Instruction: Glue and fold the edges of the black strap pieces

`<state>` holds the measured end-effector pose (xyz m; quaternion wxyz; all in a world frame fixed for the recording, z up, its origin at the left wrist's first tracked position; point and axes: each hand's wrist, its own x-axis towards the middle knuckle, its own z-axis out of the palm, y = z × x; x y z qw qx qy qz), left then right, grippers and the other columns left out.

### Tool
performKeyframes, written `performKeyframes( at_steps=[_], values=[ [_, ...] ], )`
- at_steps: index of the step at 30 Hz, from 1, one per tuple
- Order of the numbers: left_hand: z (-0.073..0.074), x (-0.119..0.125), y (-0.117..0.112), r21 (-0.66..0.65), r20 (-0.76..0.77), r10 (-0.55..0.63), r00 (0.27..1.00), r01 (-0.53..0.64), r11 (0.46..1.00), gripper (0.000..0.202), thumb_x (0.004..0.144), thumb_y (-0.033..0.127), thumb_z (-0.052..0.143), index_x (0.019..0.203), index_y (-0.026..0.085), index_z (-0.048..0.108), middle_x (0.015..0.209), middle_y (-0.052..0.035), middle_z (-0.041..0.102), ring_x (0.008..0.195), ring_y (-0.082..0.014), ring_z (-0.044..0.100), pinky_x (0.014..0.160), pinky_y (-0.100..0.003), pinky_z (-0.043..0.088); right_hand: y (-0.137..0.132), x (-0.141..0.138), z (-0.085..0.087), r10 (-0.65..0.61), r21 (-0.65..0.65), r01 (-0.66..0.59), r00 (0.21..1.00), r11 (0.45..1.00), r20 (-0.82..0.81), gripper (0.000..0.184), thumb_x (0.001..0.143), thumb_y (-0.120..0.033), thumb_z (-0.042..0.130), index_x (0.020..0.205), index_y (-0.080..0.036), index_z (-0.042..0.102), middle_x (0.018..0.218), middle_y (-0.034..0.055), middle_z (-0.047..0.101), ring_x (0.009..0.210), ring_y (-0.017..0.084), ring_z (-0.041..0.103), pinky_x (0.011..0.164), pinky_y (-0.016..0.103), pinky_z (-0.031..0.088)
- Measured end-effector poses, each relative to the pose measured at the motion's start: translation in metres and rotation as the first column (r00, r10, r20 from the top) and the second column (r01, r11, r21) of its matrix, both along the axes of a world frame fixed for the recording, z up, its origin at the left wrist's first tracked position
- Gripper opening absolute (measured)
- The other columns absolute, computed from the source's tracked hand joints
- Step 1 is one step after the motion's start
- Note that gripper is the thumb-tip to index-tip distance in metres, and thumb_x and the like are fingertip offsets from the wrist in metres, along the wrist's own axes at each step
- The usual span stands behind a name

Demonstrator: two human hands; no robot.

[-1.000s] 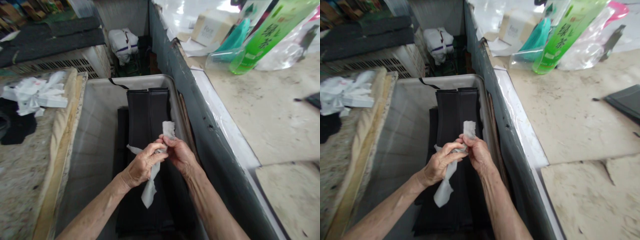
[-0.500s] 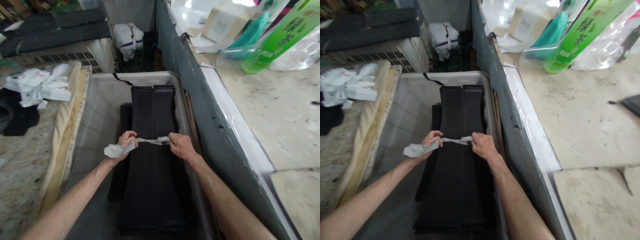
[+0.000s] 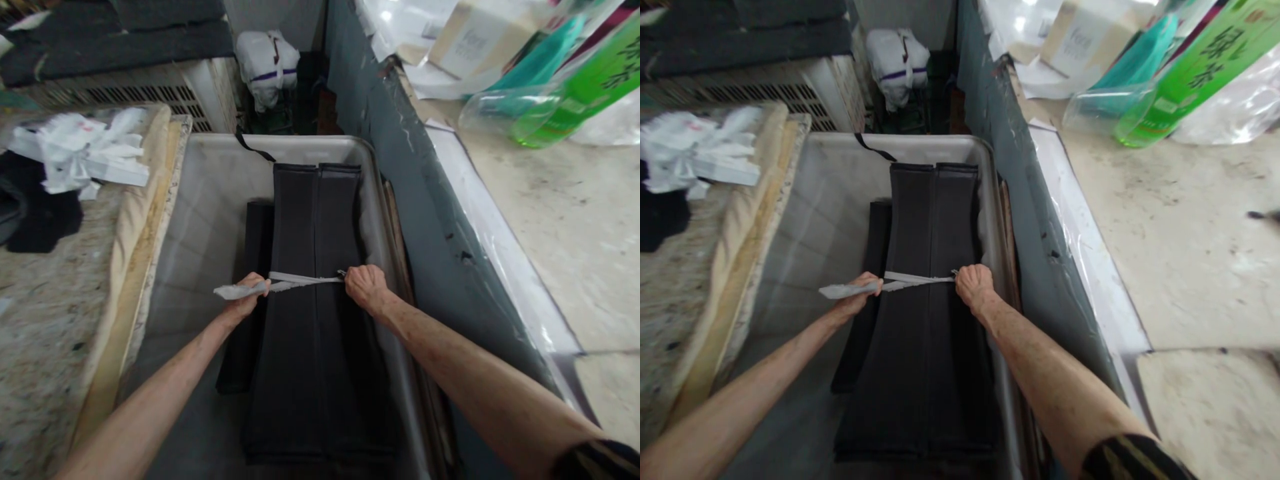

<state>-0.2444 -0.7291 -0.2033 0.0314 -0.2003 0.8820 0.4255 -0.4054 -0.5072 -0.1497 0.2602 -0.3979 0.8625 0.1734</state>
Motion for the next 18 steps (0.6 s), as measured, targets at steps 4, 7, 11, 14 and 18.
performKeyframes(
  at_steps=[4,7,11,14,18],
  values=[
    [-0.004,0.002,-0.003,0.077,0.009,0.031,0.999,-0.032,0.997,0.039,0.087,0.043,0.045,0.061,0.014,0.049,0.070,-0.0003,0.050,0.068,-0.0133,0.049,0.069,-0.030,0.040,0.000,0.001,0.005,0.072,0.049,-0.071,0.997,0.996,-0.007,0.023,0.088,-0.030,0.050,0.102,-0.012,0.056,0.100,0.0070,0.058,0.090,0.016,0.057,0.078,0.035,0.049],
    [-0.005,0.004,-0.006,0.129,0.031,0.063,0.998,-0.066,0.989,0.039,0.086,0.044,0.047,0.061,0.014,0.048,0.063,0.0018,0.047,0.061,-0.0115,0.047,0.062,-0.027,0.040,0.001,0.000,0.007,0.117,0.065,-0.116,0.993,0.991,-0.011,0.023,0.088,-0.029,0.050,0.101,-0.012,0.057,0.100,0.0069,0.059,0.091,0.017,0.057,0.080,0.036,0.048],
    [-0.007,0.005,-0.006,0.219,0.033,0.117,0.993,-0.121,0.968,0.040,0.086,0.045,0.048,0.060,0.014,0.047,0.058,0.0031,0.045,0.055,-0.0097,0.045,0.056,-0.024,0.040,0.001,-0.005,0.003,0.145,0.086,-0.145,0.989,0.986,0.002,0.024,0.088,-0.030,0.051,0.099,-0.010,0.057,0.097,0.0069,0.059,0.087,0.016,0.058,0.077,0.034,0.049],
    [-0.003,0.002,0.001,0.285,0.001,0.191,0.982,-0.183,0.941,0.042,0.086,0.048,0.044,0.061,0.014,0.047,0.057,0.0028,0.044,0.053,-0.0097,0.045,0.052,-0.023,0.038,-0.001,-0.007,-0.003,0.154,0.103,-0.156,0.988,0.982,0.027,0.023,0.088,-0.030,0.051,0.099,-0.010,0.057,0.094,0.0059,0.059,0.083,0.015,0.058,0.073,0.032,0.050],
    [0.015,-0.007,0.021,0.338,-0.100,0.243,0.965,-0.197,0.920,0.040,0.088,0.048,0.034,0.083,0.014,0.053,0.075,-0.0036,0.056,0.068,-0.0128,0.056,0.060,-0.025,0.045,-0.002,-0.003,-0.009,0.172,0.069,-0.174,0.984,0.982,0.038,0.022,0.088,-0.029,0.050,0.100,-0.012,0.057,0.095,0.0052,0.059,0.083,0.014,0.058,0.072,0.032,0.050]
  ],
)
